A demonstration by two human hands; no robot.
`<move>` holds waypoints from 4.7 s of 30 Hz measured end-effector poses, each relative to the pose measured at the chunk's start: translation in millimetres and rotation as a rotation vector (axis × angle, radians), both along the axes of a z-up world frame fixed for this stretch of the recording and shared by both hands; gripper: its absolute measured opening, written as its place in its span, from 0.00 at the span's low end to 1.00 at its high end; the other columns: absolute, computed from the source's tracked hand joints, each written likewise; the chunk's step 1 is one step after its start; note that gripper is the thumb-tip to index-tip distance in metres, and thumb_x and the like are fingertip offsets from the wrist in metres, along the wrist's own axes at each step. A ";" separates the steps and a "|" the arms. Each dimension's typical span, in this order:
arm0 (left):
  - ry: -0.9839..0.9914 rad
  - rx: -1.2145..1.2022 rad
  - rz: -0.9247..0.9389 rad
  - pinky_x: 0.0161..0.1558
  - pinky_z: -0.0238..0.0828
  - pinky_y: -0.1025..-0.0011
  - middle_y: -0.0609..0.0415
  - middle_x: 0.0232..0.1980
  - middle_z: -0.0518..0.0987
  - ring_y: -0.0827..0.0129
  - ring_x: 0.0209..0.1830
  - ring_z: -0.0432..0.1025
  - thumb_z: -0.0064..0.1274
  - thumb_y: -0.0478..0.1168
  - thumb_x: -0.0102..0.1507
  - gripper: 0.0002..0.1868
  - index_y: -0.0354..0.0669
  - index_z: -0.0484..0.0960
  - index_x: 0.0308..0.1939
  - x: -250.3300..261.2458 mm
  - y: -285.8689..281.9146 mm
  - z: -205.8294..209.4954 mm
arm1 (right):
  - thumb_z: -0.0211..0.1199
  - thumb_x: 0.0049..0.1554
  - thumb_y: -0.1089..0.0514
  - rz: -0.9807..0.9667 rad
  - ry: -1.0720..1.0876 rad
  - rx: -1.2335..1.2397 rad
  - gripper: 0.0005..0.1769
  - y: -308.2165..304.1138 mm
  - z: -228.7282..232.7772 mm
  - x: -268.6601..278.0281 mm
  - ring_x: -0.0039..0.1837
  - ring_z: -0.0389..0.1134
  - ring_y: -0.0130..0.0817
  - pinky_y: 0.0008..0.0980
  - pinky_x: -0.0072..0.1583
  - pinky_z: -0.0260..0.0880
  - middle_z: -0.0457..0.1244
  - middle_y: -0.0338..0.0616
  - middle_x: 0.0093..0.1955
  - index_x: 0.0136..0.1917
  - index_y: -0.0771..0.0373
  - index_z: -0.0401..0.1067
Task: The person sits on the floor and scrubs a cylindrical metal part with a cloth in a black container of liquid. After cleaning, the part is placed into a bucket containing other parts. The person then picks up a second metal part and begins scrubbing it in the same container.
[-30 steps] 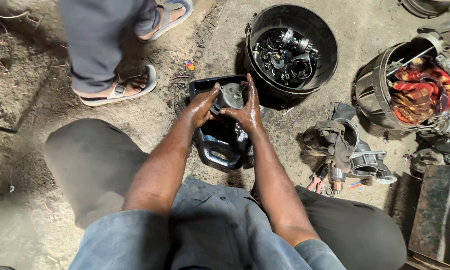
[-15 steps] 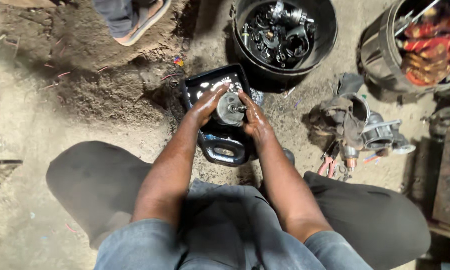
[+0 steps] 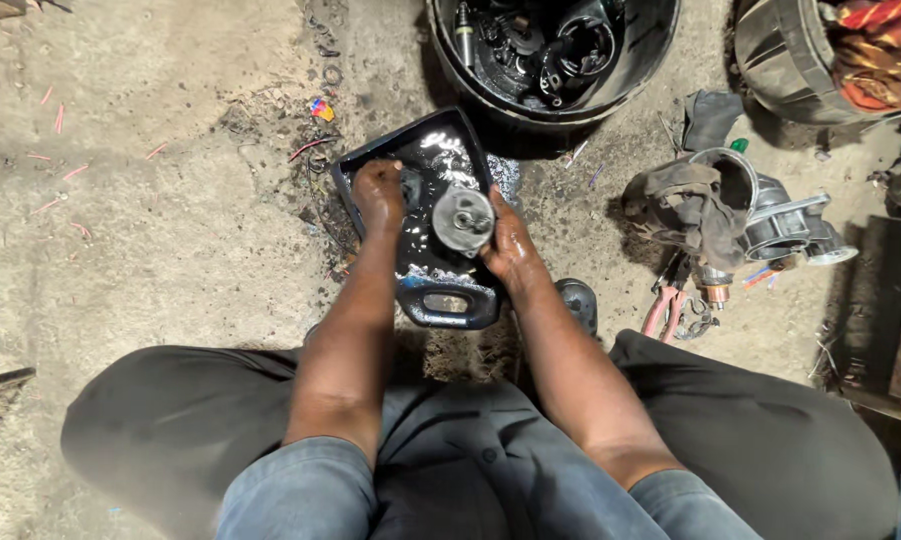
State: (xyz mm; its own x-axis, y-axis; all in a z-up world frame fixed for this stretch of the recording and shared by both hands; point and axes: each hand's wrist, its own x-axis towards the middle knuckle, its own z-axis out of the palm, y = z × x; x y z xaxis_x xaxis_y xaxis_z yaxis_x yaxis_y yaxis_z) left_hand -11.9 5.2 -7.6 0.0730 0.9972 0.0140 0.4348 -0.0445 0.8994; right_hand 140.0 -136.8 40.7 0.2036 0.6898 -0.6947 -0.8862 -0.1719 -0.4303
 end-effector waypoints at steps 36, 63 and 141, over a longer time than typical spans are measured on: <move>0.401 -0.343 -0.379 0.65 0.67 0.53 0.34 0.59 0.78 0.41 0.62 0.73 0.40 0.55 0.74 0.26 0.34 0.81 0.55 45.4 -35.4 88.9 | 0.43 0.67 0.36 -0.037 -0.456 0.072 0.37 21.7 7.6 -20.3 0.66 0.63 0.42 0.42 0.69 0.61 0.64 0.52 0.65 0.70 0.71 0.66; 0.036 -0.646 -0.030 0.67 0.63 0.59 0.40 0.65 0.75 0.52 0.66 0.69 0.51 0.49 0.68 0.24 0.38 0.76 0.63 6.1 -49.2 72.9 | 0.60 0.63 0.37 0.018 -1.247 -0.193 0.38 11.4 50.7 -38.4 0.27 0.47 0.32 0.42 0.33 0.44 0.50 0.37 0.21 0.20 0.57 0.57; -0.150 -0.387 -0.053 0.52 0.73 0.63 0.39 0.47 0.85 0.55 0.47 0.78 0.47 0.49 0.70 0.22 0.32 0.83 0.51 20.8 -44.9 96.4 | 0.65 0.66 0.52 -0.121 -1.093 0.121 0.28 16.9 26.1 -23.7 0.33 0.49 0.25 0.35 0.36 0.48 0.53 0.33 0.28 0.28 0.60 0.62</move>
State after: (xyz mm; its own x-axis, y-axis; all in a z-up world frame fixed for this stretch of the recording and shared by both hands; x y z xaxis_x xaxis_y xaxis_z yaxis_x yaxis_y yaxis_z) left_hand 8.8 -39.6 88.8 0.1499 0.9261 -0.3462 0.3042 0.2900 0.9074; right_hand 116.3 -119.9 66.8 0.7369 0.6754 -0.0284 -0.0262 -0.0134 -0.9996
